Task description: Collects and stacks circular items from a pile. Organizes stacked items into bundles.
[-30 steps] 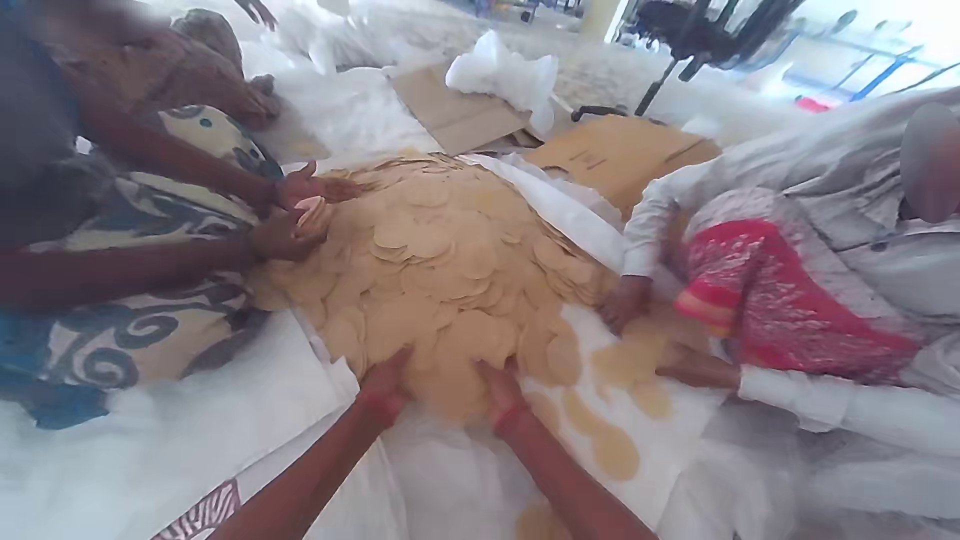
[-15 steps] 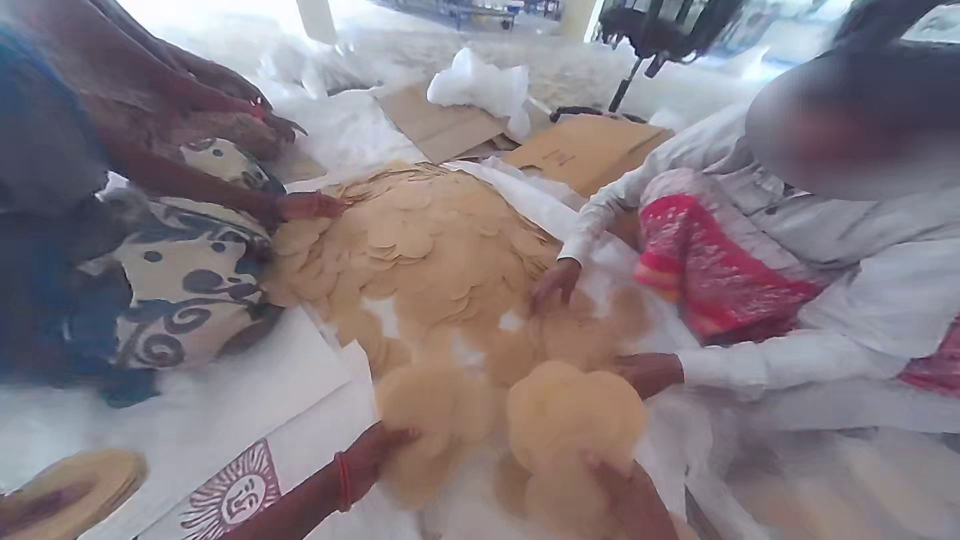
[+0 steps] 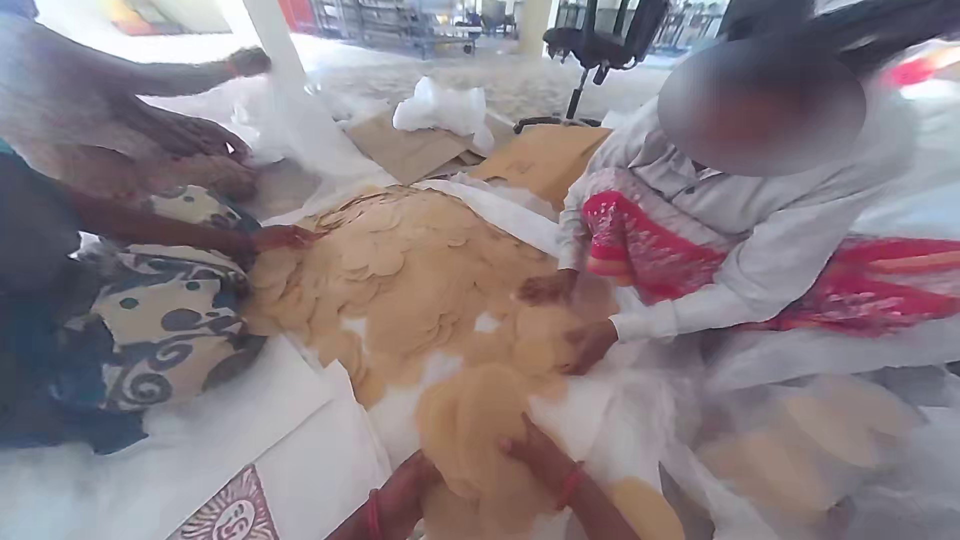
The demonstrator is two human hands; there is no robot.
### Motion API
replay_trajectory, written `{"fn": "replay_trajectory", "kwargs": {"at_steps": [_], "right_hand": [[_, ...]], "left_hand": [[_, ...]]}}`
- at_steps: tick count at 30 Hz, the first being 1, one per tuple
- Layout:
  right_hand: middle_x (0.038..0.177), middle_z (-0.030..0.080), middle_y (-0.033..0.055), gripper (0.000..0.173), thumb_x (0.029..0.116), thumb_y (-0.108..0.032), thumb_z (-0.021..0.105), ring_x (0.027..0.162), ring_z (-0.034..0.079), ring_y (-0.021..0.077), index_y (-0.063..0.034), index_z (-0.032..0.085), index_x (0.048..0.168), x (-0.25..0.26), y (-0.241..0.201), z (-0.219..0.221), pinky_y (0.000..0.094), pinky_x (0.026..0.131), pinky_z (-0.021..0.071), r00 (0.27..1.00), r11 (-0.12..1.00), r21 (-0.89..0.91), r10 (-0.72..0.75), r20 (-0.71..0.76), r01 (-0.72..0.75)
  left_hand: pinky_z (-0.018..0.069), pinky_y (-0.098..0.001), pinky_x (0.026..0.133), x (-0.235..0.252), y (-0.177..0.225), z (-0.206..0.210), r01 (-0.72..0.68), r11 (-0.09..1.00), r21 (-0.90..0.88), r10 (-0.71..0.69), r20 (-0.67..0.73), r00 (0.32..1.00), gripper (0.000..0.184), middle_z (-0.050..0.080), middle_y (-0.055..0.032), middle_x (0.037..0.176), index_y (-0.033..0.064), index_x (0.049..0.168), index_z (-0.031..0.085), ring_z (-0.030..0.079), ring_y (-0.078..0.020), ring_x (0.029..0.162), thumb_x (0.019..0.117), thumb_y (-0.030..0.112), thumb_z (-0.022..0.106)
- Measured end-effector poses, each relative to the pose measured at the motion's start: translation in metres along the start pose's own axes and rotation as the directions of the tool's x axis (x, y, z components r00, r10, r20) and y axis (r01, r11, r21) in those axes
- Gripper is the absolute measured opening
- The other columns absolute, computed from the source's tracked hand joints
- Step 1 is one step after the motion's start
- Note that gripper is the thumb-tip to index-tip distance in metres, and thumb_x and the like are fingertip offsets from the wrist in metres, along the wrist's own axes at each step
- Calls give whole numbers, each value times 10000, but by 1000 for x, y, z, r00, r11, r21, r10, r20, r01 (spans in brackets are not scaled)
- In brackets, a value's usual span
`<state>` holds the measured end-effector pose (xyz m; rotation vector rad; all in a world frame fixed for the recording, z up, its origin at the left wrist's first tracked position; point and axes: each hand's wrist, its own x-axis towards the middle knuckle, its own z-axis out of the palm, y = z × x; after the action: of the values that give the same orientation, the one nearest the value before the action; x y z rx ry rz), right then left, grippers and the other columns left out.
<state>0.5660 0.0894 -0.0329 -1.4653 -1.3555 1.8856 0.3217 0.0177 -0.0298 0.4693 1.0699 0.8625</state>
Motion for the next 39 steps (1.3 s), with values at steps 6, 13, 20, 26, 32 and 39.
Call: {"fn": "replay_trajectory", "kwargs": {"at_steps": [6,13,20,26,32,39], "right_hand": [[1256,632,218,779,814,-116,845,1116,656,278,27,425,1455,-5,-8,18,450,958,556,985,988,117,120,-121,-106],[1365,588,239,925,684,-246,918,1287,567,286,50,472,1440,-5,1,21,433,1096,457,982,965,-257,-98,-158,55],[1076,709,71,615,746,-267,893,991,676,88,20,607,1209,18,-4,-1,297,927,548,976,955,-288,-1,220,66],[1082,686,61,574,797,-40,824,980,680,81,12,522,1282,25,-18,29,273,890,575,979,999,5,32,202,-34],[946,730,13,531,684,-86,893,886,701,20,33,609,1118,14,-29,59,223,834,584,959,960,-27,-280,-33,280],[1235,692,219,755,756,-377,870,1184,663,277,77,610,1301,47,43,74,456,1060,501,901,743,-517,-403,163,425]], "left_hand": [[601,-392,773,1,-20,14,-167,966,-198,101,-307,946,383,713,-51,941,83,1134,574,706,-159,889,1072,275,248],[598,-317,809,16,-76,20,-285,941,-180,205,-364,908,392,676,-56,1058,9,1368,417,691,-98,913,995,92,505],[626,-317,757,13,-71,6,-403,909,-106,353,-317,880,319,747,-18,918,19,1161,561,734,-115,818,846,-5,605],[610,-290,743,12,-50,4,-350,935,-61,299,-399,867,375,701,-6,918,-1,1222,482,706,-77,808,858,35,565],[550,-248,911,13,-23,-21,-535,835,131,533,-438,724,772,603,-61,1256,-53,1490,278,629,-33,1064,939,404,566],[576,-281,818,43,-31,-44,-582,812,43,526,-486,698,632,712,-21,1090,51,1409,512,679,-82,936,1092,447,135]]}}
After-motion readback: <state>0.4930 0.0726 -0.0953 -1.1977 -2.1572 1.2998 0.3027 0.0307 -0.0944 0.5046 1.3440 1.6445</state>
